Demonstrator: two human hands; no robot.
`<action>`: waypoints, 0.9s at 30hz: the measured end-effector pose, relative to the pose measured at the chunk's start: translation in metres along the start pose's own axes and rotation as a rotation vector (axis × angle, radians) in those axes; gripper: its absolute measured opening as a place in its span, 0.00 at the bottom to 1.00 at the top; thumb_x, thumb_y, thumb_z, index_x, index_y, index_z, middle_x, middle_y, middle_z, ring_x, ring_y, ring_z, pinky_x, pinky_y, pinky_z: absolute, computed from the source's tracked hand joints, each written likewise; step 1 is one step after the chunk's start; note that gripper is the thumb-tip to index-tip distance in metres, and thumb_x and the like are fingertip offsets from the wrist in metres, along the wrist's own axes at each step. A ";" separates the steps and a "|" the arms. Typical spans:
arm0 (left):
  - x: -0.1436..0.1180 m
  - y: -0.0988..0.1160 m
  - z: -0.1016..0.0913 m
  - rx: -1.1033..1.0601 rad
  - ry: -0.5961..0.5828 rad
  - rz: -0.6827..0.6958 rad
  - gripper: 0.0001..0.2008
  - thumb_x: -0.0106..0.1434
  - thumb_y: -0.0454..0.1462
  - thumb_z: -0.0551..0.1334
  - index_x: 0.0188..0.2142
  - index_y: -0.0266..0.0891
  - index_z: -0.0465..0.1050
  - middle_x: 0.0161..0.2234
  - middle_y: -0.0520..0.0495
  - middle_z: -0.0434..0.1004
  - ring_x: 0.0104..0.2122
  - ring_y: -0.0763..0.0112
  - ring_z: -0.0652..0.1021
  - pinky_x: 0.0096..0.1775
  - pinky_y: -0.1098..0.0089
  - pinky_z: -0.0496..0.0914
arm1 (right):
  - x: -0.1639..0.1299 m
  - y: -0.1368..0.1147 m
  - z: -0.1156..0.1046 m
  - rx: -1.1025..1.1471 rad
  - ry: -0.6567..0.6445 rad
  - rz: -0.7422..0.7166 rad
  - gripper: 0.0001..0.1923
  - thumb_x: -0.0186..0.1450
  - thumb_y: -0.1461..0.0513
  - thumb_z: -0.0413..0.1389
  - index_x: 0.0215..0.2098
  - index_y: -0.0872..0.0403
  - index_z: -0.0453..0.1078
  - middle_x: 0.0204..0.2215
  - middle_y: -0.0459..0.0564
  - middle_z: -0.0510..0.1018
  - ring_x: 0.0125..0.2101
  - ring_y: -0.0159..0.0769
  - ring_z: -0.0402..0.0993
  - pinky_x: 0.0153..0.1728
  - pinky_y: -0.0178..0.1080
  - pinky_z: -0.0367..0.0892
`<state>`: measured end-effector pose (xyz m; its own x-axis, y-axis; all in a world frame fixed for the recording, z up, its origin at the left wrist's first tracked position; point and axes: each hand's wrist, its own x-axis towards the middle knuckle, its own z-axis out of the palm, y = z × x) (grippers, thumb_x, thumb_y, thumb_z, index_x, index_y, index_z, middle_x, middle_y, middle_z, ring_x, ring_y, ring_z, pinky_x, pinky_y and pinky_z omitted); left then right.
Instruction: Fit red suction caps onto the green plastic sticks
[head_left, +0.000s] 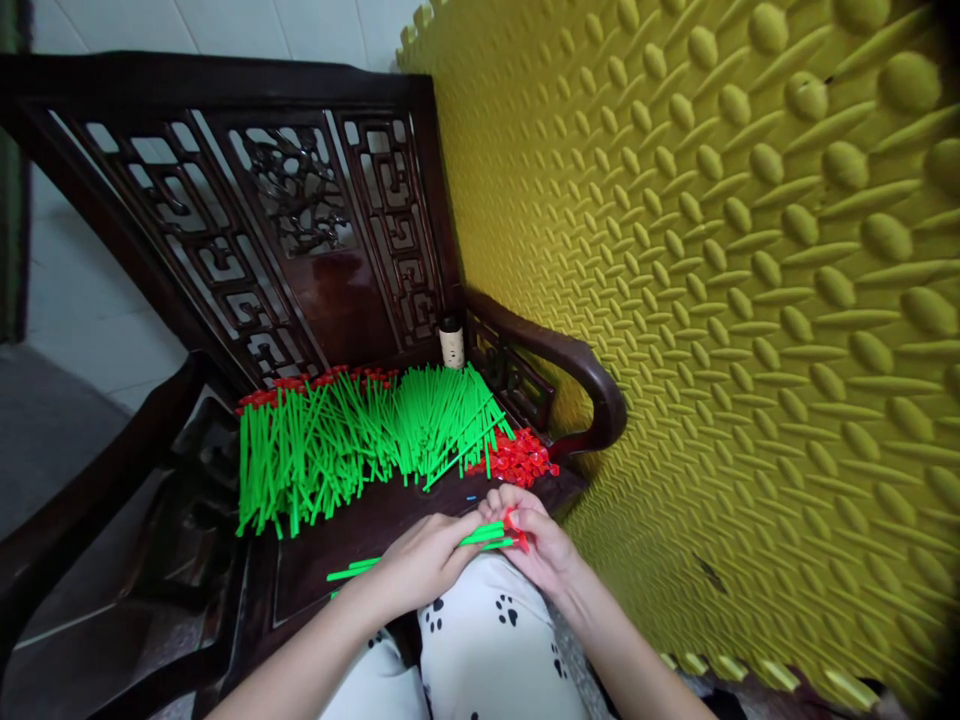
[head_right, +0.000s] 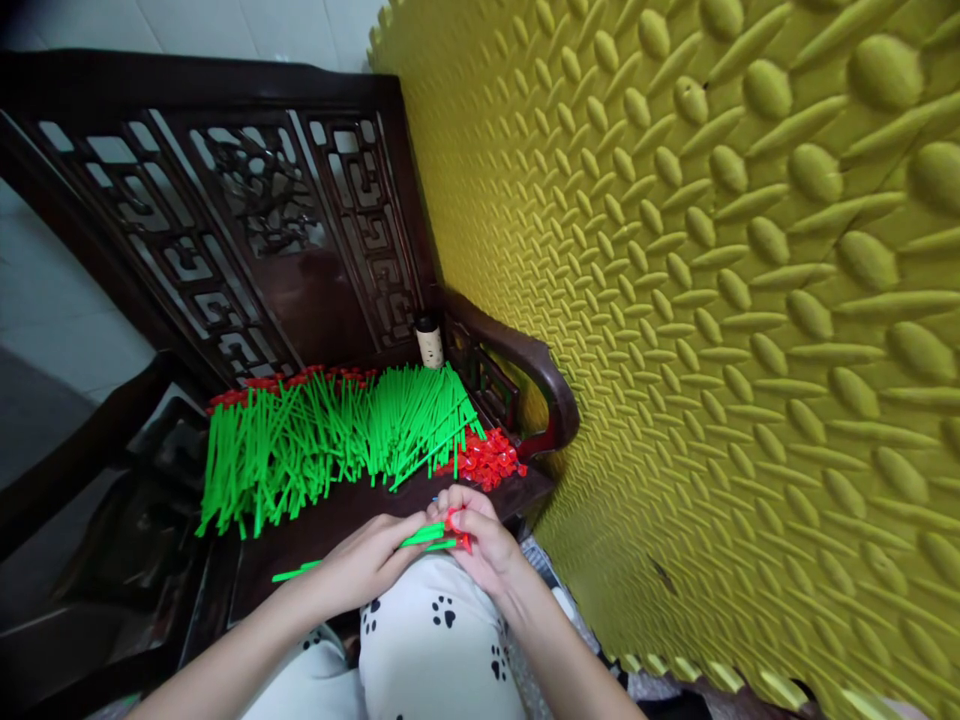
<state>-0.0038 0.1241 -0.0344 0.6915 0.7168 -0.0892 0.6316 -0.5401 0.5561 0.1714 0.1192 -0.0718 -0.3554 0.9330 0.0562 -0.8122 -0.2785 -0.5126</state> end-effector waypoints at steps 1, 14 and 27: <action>0.000 0.000 0.000 -0.001 -0.001 0.001 0.15 0.70 0.43 0.50 0.54 0.50 0.66 0.41 0.50 0.76 0.36 0.66 0.76 0.39 0.72 0.66 | -0.001 0.001 0.000 0.000 0.001 0.004 0.06 0.50 0.67 0.62 0.21 0.55 0.69 0.23 0.45 0.66 0.31 0.33 0.64 0.33 0.35 0.63; 0.002 -0.001 -0.004 -0.185 -0.005 -0.026 0.16 0.70 0.44 0.49 0.53 0.48 0.67 0.42 0.50 0.76 0.36 0.68 0.73 0.39 0.72 0.65 | -0.005 0.003 0.005 -0.065 0.054 0.022 0.06 0.51 0.66 0.60 0.27 0.52 0.70 0.28 0.46 0.72 0.35 0.37 0.70 0.39 0.40 0.66; 0.007 -0.007 -0.007 -0.385 -0.003 -0.110 0.24 0.70 0.50 0.46 0.31 0.36 0.68 0.20 0.56 0.61 0.22 0.76 0.63 0.27 0.75 0.58 | 0.017 -0.045 -0.095 -1.519 0.958 -0.252 0.13 0.59 0.52 0.54 0.30 0.53 0.72 0.23 0.50 0.74 0.28 0.41 0.70 0.32 0.39 0.60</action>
<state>-0.0061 0.1362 -0.0332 0.6286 0.7596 -0.1671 0.5244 -0.2553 0.8123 0.2462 0.1692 -0.1288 0.5018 0.8621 0.0704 0.4793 -0.2093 -0.8523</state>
